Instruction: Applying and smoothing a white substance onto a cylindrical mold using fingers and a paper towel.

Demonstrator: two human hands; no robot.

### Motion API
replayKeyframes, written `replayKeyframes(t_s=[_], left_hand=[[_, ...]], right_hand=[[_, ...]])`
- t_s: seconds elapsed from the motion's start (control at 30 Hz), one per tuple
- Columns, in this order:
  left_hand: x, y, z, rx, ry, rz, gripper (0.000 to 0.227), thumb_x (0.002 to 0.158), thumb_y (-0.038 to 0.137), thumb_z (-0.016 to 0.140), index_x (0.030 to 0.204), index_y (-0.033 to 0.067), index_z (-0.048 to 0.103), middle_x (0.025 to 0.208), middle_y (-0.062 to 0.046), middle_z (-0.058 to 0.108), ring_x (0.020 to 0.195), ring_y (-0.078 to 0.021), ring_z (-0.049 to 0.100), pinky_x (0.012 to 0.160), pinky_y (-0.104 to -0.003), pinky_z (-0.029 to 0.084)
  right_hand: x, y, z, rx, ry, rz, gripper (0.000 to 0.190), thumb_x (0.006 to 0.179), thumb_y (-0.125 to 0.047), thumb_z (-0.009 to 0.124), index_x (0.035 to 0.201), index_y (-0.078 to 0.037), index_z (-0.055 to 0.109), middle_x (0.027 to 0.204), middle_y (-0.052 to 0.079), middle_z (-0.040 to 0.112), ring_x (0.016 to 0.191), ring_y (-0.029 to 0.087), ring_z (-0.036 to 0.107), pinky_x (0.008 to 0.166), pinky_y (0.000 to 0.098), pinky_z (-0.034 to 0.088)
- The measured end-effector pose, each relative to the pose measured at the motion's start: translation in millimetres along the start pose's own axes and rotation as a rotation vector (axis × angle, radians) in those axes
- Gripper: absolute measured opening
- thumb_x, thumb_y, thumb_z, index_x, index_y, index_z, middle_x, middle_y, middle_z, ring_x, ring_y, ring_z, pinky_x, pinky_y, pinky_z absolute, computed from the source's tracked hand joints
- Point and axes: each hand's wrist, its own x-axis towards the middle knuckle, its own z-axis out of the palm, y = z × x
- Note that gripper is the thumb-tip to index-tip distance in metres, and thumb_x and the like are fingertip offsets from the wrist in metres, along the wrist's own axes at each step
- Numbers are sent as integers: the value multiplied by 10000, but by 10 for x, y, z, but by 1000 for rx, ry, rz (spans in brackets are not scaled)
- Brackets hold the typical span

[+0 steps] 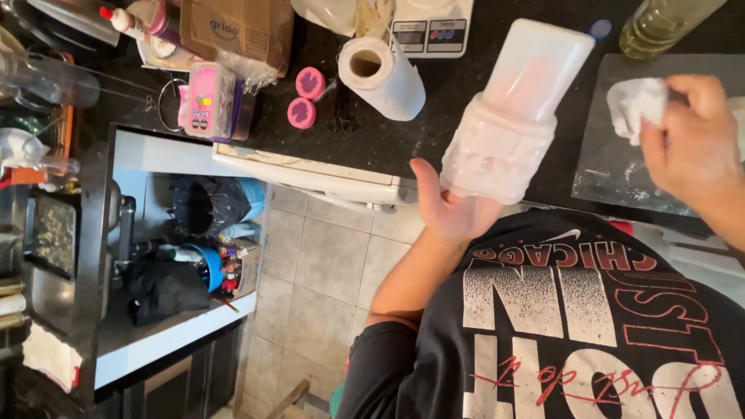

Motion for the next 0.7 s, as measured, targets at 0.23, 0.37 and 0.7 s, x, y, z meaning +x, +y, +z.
replayKeyframes(t_s=[0.23, 0.37, 0.7], left_hand=[[8, -5, 128, 64, -27, -27, 1222, 764, 795, 299, 1676, 27, 30, 1750, -225, 70, 1608, -401, 173, 1434, -566, 42], [5, -13, 149, 59, -49, -38, 1201, 785, 798, 281, 1665, 37, -17, 1753, -199, -3, 1635, -369, 69, 1419, -543, 1], [13, -86, -14, -621, 297, -58, 1179, 879, 859, 158, 1700, 22, 34, 1743, -187, 40, 1593, -360, 43, 1314, -523, 24]], right_hand=[[316, -586, -662, 207, 75, -70, 357, 1156, 160, 639, 1490, 237, 737, 1257, 370, 751, 1010, 415, 705, 910, 463, 566], [218, -586, -572, 336, -27, 91, 354, 1069, 192, 602, 1334, 105, 820, 1206, 227, 750, 959, 294, 658, 895, 371, 506], [-50, -138, 217, 419, 185, 265, 329, 1197, 4, 1021, 1026, 64, 746, 1118, 185, 788, 1020, 223, 735, 911, 329, 565]])
